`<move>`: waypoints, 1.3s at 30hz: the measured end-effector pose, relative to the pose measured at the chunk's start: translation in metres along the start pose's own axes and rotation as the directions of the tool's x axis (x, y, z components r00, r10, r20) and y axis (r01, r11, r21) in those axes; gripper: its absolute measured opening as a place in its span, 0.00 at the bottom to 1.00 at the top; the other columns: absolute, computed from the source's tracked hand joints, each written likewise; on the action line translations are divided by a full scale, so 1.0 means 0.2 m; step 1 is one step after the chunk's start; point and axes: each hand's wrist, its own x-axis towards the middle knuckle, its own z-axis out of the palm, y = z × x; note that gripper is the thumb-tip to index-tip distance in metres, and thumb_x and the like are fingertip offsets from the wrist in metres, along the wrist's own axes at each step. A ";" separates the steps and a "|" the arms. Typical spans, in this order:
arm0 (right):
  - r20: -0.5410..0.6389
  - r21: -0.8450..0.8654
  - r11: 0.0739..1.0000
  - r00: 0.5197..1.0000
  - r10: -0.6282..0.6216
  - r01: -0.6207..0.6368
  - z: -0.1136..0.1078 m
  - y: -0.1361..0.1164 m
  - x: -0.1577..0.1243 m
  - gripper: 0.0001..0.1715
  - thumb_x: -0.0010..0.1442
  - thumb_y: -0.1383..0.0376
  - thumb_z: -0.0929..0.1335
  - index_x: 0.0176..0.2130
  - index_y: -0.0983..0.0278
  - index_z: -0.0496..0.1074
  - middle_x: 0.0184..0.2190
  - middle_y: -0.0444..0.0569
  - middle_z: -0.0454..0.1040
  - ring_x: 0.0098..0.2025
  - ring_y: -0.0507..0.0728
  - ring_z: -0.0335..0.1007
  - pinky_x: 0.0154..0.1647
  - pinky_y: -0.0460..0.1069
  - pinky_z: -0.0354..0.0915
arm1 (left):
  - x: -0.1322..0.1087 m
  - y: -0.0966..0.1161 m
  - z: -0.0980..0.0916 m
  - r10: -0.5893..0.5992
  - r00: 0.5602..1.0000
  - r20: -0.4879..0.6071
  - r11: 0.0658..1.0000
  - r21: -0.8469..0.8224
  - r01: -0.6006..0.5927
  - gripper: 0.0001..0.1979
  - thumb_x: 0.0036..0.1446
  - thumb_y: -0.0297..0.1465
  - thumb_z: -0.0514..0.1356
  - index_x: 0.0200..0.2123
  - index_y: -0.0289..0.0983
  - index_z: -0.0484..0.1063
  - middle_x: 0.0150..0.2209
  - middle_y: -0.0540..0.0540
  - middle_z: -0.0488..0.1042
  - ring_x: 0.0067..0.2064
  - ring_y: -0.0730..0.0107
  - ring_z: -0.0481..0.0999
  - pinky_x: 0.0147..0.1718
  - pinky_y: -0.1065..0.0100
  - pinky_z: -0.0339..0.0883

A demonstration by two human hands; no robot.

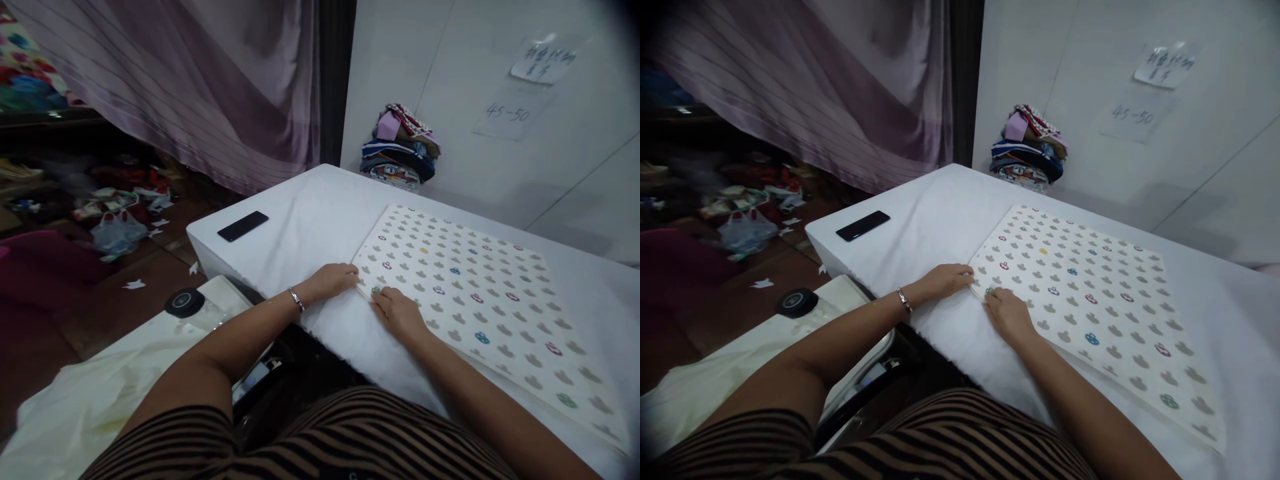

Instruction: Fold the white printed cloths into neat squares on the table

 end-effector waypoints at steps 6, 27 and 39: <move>0.015 0.093 0.992 0.996 0.087 -0.088 -0.01 -0.01 0.01 0.16 0.66 0.63 0.57 0.41 0.61 0.73 0.37 0.49 0.71 0.39 0.54 0.67 0.34 0.47 0.59 | 0.02 0.03 -0.01 -0.146 0.989 -0.036 0.984 -0.106 0.141 0.15 0.62 0.37 0.47 0.45 0.41 0.71 0.46 0.48 0.73 0.44 0.65 0.71 0.43 0.68 0.60; -0.068 0.482 0.847 0.954 0.293 -0.226 0.04 0.03 0.11 0.14 0.58 0.59 0.61 0.33 0.62 0.73 0.30 0.47 0.73 0.32 0.55 0.67 0.33 0.48 0.59 | 0.01 0.14 0.05 -0.531 0.839 -0.120 0.847 -0.038 0.531 0.17 0.55 0.46 0.55 0.31 0.39 0.74 0.36 0.47 0.73 0.35 0.67 0.72 0.32 0.70 0.62; -0.121 0.370 0.914 0.966 0.229 -0.170 0.05 0.01 0.10 0.16 0.59 0.63 0.60 0.45 0.61 0.71 0.39 0.49 0.75 0.40 0.57 0.69 0.40 0.49 0.61 | 0.10 0.17 0.05 -0.664 0.746 -0.048 0.746 -0.111 0.657 0.08 0.50 0.36 0.57 0.29 0.38 0.73 0.33 0.46 0.76 0.37 0.62 0.74 0.31 0.69 0.62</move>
